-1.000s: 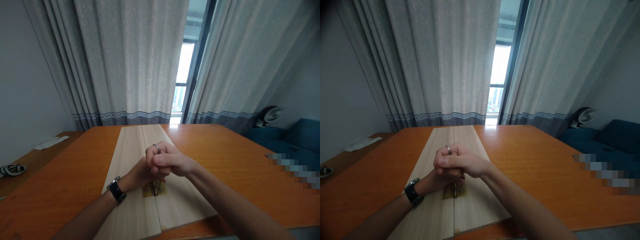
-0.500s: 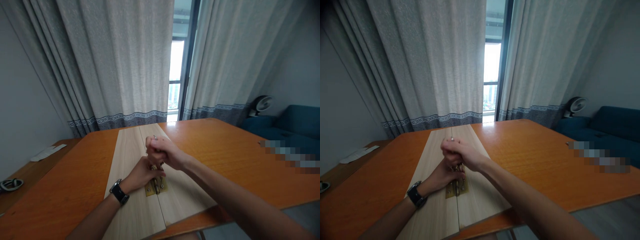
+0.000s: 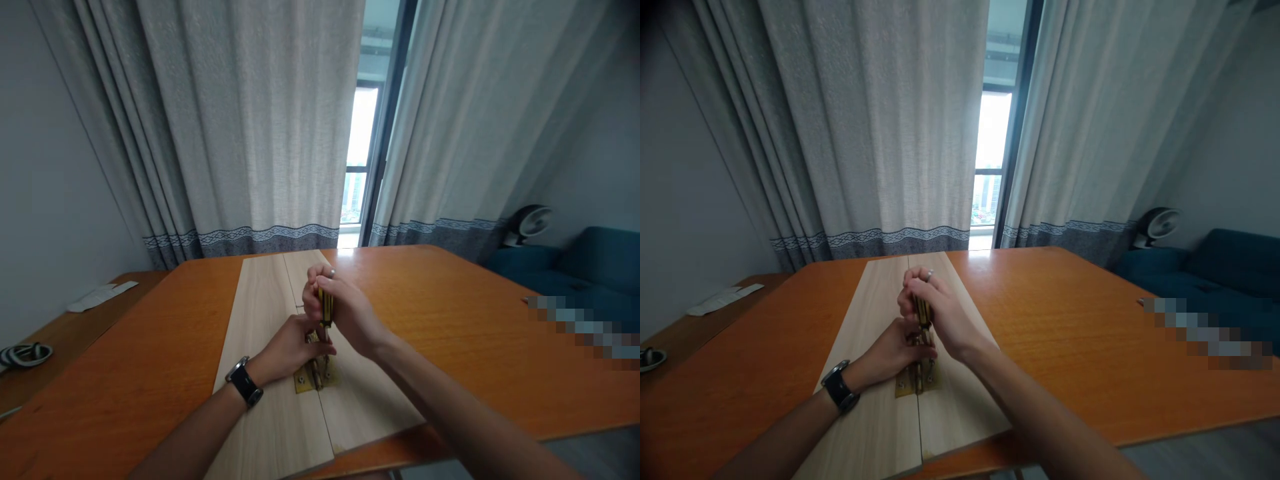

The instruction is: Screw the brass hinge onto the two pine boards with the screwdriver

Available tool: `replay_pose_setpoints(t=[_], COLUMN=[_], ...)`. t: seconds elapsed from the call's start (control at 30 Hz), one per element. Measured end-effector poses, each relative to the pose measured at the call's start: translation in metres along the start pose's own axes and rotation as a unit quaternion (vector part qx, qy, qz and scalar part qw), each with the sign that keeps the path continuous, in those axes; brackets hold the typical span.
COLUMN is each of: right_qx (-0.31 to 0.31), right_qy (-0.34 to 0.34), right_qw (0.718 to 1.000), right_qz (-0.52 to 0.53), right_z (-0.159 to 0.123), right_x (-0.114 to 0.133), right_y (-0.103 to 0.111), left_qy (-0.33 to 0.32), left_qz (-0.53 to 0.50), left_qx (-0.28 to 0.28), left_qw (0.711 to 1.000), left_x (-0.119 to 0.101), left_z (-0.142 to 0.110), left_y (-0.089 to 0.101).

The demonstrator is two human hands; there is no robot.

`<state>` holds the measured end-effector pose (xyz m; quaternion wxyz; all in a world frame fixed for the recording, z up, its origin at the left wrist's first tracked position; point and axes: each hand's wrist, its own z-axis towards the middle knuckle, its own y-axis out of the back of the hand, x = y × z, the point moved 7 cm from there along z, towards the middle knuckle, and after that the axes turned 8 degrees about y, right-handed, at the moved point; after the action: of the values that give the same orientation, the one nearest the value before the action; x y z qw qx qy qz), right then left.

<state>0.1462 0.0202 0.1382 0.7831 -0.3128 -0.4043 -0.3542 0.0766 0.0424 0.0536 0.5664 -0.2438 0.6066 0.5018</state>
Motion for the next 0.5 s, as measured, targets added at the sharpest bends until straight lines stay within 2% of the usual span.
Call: replay_pose_setpoints(t=[0.07,0.17,0.23,0.27,0.3,0.33,0.37,0.4,0.43,0.5], right_qx=[-0.132,-0.211,-0.175,-0.121,-0.032,0.041,0.078,0.099,0.094,0.033], right_qy=[0.025,0.056,0.073,0.068,0.022,-0.022,-0.048,-0.068,-0.071,-0.048], right_qw=[0.986,0.967,0.978,0.989,0.999,0.999,0.995,0.992,0.993,0.997], right_qz=[-0.098,-0.127,-0.083,-0.048,-0.012,0.016,0.033,0.034,0.017,-0.048], right_z=[-0.016,-0.037,-0.030,-0.020,-0.009,-0.001,0.005,0.009,0.012,0.008], right_x=[0.004,0.001,-0.005,-0.008,-0.016,-0.020,-0.021,-0.019,-0.015,-0.003], right_y=[0.008,0.007,0.005,0.004,-0.002,-0.006,-0.007,-0.007,-0.006,-0.003], left_qy=[-0.009,-0.026,-0.028,-0.026,-0.023,-0.020,-0.020,-0.023,-0.031,-0.051], left_qz=[0.010,0.005,0.008,0.012,0.017,0.024,0.031,0.040,0.050,0.071], left_qx=[0.001,0.012,0.011,0.007,0.001,-0.005,-0.010,-0.015,-0.021,-0.027], left_qw=[1.000,1.000,1.000,1.000,1.000,1.000,0.999,0.999,0.998,0.996], left_x=[-0.004,-0.006,-0.006,-0.006,-0.005,-0.005,-0.005,-0.006,-0.007,-0.009], left_z=[-0.001,-0.002,-0.004,-0.004,-0.004,-0.004,-0.003,-0.003,-0.003,-0.002], left_y=[0.002,0.000,-0.001,-0.001,0.000,0.000,0.001,0.002,0.003,0.003])
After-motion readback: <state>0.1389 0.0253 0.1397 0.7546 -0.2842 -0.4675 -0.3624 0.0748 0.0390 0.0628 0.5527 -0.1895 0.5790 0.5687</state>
